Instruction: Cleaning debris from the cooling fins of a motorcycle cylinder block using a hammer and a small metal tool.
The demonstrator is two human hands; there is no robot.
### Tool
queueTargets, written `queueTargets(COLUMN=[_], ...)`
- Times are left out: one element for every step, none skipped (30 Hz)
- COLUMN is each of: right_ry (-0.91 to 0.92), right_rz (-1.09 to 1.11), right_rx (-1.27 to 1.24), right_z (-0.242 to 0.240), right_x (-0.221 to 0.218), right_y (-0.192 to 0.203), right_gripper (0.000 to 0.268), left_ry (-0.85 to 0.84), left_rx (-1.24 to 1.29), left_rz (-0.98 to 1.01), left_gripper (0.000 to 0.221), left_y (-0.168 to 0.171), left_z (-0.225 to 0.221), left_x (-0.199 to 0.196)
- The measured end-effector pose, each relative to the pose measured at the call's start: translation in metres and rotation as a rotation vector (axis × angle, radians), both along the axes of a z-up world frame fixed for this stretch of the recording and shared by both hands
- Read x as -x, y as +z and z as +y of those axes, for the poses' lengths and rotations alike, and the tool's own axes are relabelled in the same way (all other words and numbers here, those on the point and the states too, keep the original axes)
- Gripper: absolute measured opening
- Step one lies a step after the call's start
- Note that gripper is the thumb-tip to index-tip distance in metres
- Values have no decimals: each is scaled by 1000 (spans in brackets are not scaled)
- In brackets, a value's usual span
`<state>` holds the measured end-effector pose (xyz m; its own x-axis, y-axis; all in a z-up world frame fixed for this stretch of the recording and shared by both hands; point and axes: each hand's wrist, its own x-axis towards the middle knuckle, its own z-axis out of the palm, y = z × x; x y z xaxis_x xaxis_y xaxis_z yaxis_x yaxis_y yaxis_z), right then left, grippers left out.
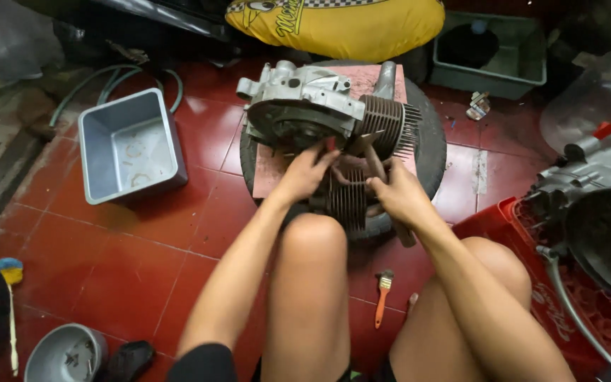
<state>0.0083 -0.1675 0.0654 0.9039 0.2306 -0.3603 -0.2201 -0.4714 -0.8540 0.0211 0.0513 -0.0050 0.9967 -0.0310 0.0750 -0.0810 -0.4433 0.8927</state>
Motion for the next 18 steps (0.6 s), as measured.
queueTargets(right_ry=[2, 16, 31, 26, 13, 0, -4, -19, -34, -35, -33, -36, -42, -44, -46, -43, -35, -35], right_rz=[-1, -75, -148, -159, -168, -169, -172, -167, -161, -162, -131, -100, -101, -97, -94, -98, -96, -94], right_rx=[6, 112, 218, 218, 259, 300, 301, 297, 293, 296, 280, 263, 266, 255, 244, 243, 256, 265], right_z=[-2, -6, -10, -4, 2, 9, 12, 14, 15, 13, 10, 6, 8, 10, 11, 8, 4, -1], right_x=[-12, -26, -40, -33, -26, -17, -13, -9, -6, -6, -6, -6, -11, -12, -13, -11, -11, -11], right_y=[-32, -62, -92, -80, -68, -57, -50, -45, -40, -44, -49, -54, -57, -62, -67, -69, -70, -71], right_gripper=[46, 48, 51, 51, 52, 55, 55, 62, 68, 68, 68, 69, 69, 67, 66, 66, 66, 67], left_ry=[2, -57, -116, -119, -158, -197, -199, -198, -197, -198, -166, -139, -145, -82, -19, -16, 89, 186], left_rx=[6, -75, -156, -156, -149, -141, -142, -165, -189, -185, -163, -141, -139, -149, -159, -159, -129, -103], left_rz=[-1, 17, 33, 22, 40, 67, 63, 61, 59, 58, 125, 192, 190, 189, 187, 184, 163, 140], left_gripper=[54, 54, 54, 54, 52, 51, 51, 49, 49, 49, 47, 46, 46, 47, 49, 49, 51, 53], left_y=[9, 19, 30, 39, 49, 58, 51, 43, 35, 45, 55, 64, 55, 44, 33, 12, -9, -29], left_z=[1, 1, 0, -7, -14, -21, -17, -15, -13, -18, -24, -31, -29, -28, -27, -24, -21, -19], left_x=[1, 0, -1, 6, 13, 22, 13, 5, -4, 3, 9, 14, 5, 1, -4, -11, -20, -32])
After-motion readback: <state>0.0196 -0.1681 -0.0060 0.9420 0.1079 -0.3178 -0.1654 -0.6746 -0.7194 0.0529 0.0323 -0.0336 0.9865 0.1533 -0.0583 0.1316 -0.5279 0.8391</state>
